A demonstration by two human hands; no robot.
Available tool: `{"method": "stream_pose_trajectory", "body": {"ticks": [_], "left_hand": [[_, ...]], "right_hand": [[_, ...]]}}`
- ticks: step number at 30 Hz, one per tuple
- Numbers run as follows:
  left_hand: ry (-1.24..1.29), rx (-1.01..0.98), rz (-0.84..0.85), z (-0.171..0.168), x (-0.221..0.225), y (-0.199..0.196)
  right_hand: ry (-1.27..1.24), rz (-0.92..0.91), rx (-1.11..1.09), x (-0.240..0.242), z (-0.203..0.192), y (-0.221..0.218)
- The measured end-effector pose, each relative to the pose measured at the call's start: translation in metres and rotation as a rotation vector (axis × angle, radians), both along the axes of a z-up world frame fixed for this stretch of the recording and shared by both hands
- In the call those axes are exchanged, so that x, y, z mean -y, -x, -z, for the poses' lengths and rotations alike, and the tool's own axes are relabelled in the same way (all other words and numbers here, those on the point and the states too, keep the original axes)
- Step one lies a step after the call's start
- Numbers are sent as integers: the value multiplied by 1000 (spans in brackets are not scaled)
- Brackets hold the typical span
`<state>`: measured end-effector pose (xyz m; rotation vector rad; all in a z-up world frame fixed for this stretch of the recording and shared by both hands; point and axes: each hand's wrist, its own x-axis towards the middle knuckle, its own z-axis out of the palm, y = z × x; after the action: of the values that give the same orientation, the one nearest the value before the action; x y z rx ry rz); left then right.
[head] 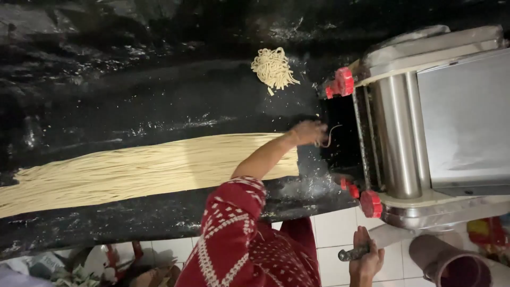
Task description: Cutting long strands of fresh noodles into smaller portions with a knife and arranging them neatly in a large red tray.
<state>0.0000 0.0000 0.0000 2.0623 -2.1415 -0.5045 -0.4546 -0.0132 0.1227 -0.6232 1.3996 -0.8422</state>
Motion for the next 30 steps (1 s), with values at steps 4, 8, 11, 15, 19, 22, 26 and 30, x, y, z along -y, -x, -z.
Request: {"method": "stream_pose_trajectory", "body": {"ticks": [4, 8, 11, 15, 19, 22, 26, 30], "left_hand": [[149, 93, -228, 54, 10, -63], [248, 498, -635, 4, -7, -136], [206, 365, -826, -40, -24, -181], [514, 68, -1102, -75, -53, -207], [571, 89, -1063, -101, -107, -161], [479, 130, -971, -79, -151, -96], [177, -49, -879, -73, -201, -7], [-179, 15, -914, -65, -220, 37]], "right_hand": [[2, -6, -34, -9, -9, 1], [33, -21, -32, -13, -4, 7], [-4, -101, -52, -26, -16, 1], [-35, -248, -147, -34, -2, 11], [20, -361, -274, -50, -10, 16], [-112, -497, -583, -63, -33, 13], [-37, -805, -534, -48, 10, 43], [64, -1491, -689, -43, -18, -16]]}}
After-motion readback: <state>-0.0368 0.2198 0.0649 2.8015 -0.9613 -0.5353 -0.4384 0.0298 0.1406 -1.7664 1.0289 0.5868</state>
